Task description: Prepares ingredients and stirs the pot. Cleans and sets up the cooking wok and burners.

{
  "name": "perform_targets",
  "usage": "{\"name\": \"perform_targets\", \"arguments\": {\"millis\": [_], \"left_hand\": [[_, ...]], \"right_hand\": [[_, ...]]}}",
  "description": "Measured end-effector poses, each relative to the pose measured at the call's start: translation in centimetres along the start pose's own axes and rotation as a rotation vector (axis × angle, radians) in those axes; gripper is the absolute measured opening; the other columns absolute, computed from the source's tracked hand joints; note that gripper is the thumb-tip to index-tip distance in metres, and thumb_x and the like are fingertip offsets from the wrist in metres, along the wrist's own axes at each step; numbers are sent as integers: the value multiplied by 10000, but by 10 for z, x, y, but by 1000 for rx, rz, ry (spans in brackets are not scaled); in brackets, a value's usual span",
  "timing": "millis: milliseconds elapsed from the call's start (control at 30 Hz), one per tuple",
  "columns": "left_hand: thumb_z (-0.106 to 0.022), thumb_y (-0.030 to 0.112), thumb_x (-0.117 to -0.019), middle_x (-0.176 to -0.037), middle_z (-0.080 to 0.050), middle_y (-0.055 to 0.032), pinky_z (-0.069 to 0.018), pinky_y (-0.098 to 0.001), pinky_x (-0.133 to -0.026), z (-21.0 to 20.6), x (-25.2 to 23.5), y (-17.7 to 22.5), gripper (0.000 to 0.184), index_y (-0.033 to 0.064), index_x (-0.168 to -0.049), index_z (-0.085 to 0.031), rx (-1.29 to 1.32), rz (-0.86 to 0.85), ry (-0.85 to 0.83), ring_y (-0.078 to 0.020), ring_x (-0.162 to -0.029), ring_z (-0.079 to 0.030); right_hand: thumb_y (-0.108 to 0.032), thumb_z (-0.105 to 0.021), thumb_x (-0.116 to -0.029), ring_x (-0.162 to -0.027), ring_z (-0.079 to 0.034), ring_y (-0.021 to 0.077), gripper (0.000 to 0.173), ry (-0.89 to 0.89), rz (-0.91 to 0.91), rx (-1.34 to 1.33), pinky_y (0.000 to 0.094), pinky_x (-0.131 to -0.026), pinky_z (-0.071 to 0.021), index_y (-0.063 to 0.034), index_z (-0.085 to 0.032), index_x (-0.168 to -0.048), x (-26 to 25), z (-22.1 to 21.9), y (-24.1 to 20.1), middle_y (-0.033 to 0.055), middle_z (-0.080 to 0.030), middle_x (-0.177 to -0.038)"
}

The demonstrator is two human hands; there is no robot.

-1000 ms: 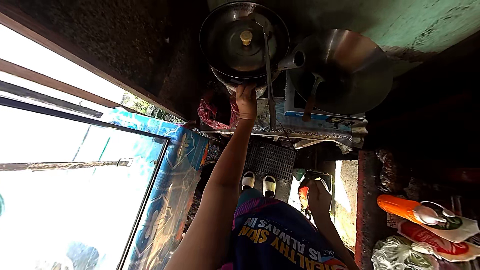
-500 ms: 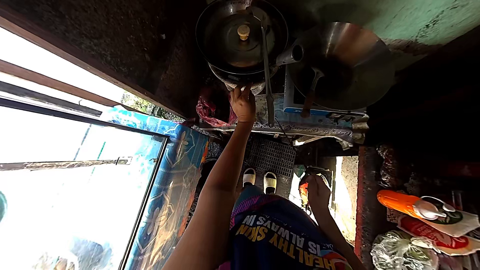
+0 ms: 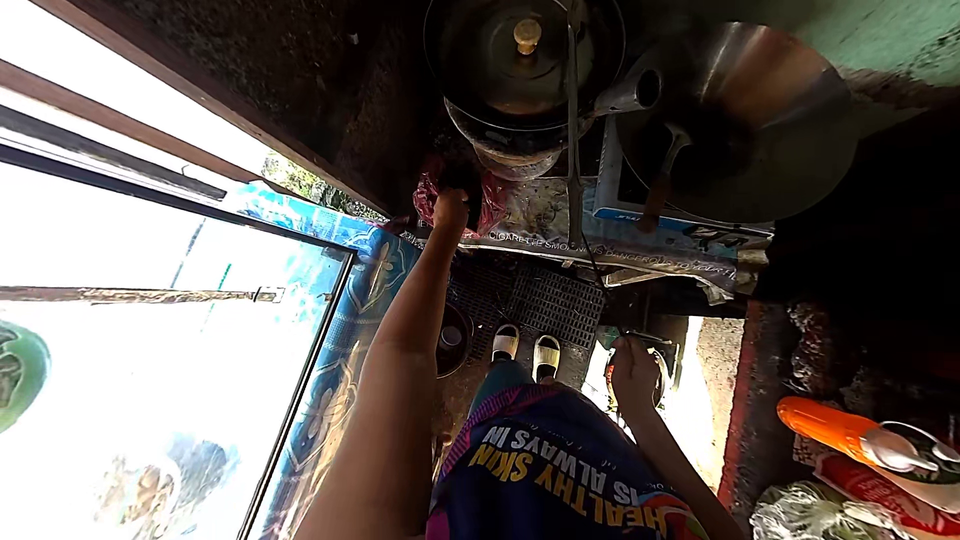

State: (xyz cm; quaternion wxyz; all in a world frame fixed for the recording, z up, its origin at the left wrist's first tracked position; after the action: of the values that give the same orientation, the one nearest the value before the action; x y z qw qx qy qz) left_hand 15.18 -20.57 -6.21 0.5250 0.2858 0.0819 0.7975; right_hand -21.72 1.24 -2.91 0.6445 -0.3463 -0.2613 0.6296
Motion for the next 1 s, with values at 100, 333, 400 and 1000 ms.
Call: {"name": "perform_targets", "arguments": {"millis": [100,333,400,1000], "left_hand": [[-725,198,-948,-1426,-554,-249,-445,-653,-1044,-7,-10,4,447,28,-1350,-627,-83,45,-49,-459,-1331,-519],[-753,202,-901,-1373,-603,-231,-372,-624,-1112,-10,-18,15,440,35,-1297,-655,-305,58,-86,-427,-1364,-492],[-773,198,-885,-1368,-603,-229,-375,-635,-1101,-3,-17,13,455,47,-1297,-651,-198,54,-54,-426,-1360,-492],[-748,101,-917,-1083,-715,-151,-549,-335,-854,63,-2,67,316,-2,-1209,-688,614,-116,519,-172,-909,-685]], "right_hand": [[-92,-445,-1038,-601,-602,181,329,10,57,56,294,-602,-514,145,-652,-943,-14,-14,-8,177,-615,-694],[-77,-457,-1041,-749,-711,421,319,-8,27,175,536,-693,-569,168,-661,-1039,-79,-69,-14,289,-688,-825],[-79,-464,-1045,-805,-720,454,307,-32,-14,233,578,-736,-568,156,-659,-1069,-102,-87,-11,299,-700,-870],[-99,-470,-1091,-1193,-622,498,318,-126,-37,328,614,-1007,-480,88,-570,-1328,-246,-212,41,324,-643,-1238]]}}
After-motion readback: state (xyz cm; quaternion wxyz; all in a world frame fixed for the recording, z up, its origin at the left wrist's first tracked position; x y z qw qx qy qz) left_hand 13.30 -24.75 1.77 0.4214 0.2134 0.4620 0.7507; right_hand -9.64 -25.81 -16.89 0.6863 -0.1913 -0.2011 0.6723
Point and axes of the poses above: each hand's wrist, its own x-axis away from the middle knuckle, its own z-axis out of the back of the hand, y = z × x, the point moved 2 cm from there along -x, towards the middle knuckle
